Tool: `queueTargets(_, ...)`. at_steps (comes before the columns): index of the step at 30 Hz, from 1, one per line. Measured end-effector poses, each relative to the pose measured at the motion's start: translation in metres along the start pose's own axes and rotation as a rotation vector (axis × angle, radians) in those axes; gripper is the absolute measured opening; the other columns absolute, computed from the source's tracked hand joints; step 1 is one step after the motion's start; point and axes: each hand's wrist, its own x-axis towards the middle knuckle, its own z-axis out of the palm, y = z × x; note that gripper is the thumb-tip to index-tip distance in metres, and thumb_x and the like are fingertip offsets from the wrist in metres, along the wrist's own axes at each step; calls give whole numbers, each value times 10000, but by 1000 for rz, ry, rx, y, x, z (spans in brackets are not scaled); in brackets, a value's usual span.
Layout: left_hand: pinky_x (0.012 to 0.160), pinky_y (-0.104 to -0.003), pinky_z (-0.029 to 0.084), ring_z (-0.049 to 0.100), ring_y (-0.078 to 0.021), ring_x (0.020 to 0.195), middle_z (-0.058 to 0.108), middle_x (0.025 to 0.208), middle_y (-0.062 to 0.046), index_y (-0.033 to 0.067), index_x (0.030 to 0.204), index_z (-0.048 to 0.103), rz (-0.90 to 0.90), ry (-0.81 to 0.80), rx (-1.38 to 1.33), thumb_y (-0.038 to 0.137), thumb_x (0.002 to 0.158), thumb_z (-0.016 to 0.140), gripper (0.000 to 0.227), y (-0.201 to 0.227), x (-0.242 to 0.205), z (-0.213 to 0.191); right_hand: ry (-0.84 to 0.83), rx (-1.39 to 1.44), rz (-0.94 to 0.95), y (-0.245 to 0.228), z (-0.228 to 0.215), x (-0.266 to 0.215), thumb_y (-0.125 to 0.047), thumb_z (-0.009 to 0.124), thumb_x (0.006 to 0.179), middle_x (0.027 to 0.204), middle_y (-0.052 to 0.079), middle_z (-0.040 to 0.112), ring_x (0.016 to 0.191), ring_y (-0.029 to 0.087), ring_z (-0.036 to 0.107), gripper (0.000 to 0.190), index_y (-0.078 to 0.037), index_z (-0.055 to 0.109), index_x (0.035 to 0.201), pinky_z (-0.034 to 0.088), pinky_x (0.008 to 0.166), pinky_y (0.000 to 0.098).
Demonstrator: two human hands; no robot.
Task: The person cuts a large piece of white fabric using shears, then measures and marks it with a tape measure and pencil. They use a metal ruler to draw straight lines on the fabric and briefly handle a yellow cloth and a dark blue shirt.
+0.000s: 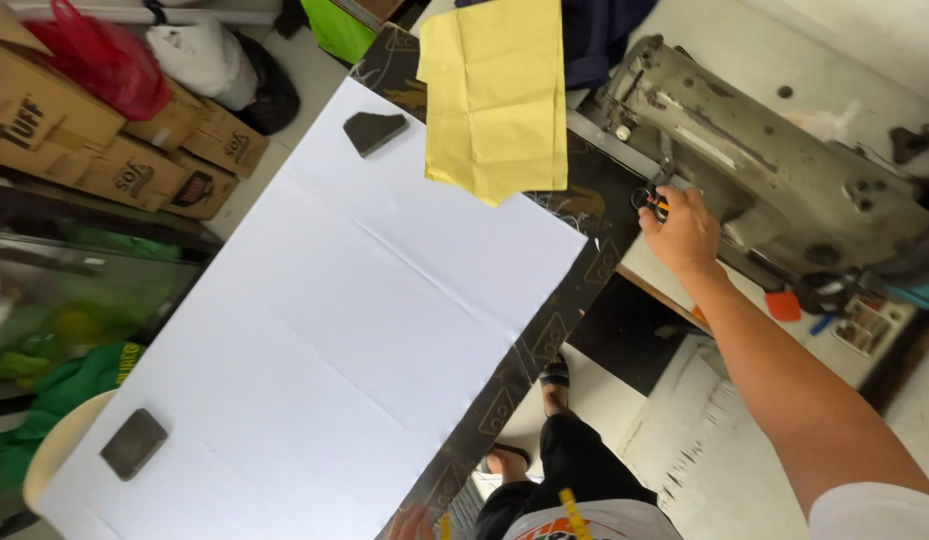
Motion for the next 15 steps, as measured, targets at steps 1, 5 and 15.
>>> queueTargets(1, 969, -392, 596, 752, -210, 923, 786, 1016, -42, 140, 941, 818, -9, 18, 22, 308, 935, 634, 249, 64, 53, -13, -9, 25, -13, -5, -9, 4, -369, 674, 965, 1136, 154, 634, 885, 409, 677, 427, -99, 699, 1295, 550, 644, 574)
queueTargets(5, 797, -378, 638, 748, -255, 920, 766, 1033, -104, 30, 1017, 750, 403, -204, -292, 87, 938, 632, 153, 256, 159, -49, -313, -28, -37, -17, -20, 27, -507, 618, 973, 1242, 230, 601, 974, 455, 666, 562, -245, 597, 1469, 545, 758, 562)
queueTargets(15, 1078, -576, 433, 494, -447, 1342, 487, 1479, -262, -21, 1378, 521, 507, -232, -303, 267, 993, 651, 498, 380, 319, 54, -136, 70, 74, -1, -3, -1, -269, 625, 1023, 1114, 207, 631, 887, 415, 681, 352, -144, 741, 1332, 552, 681, 528)
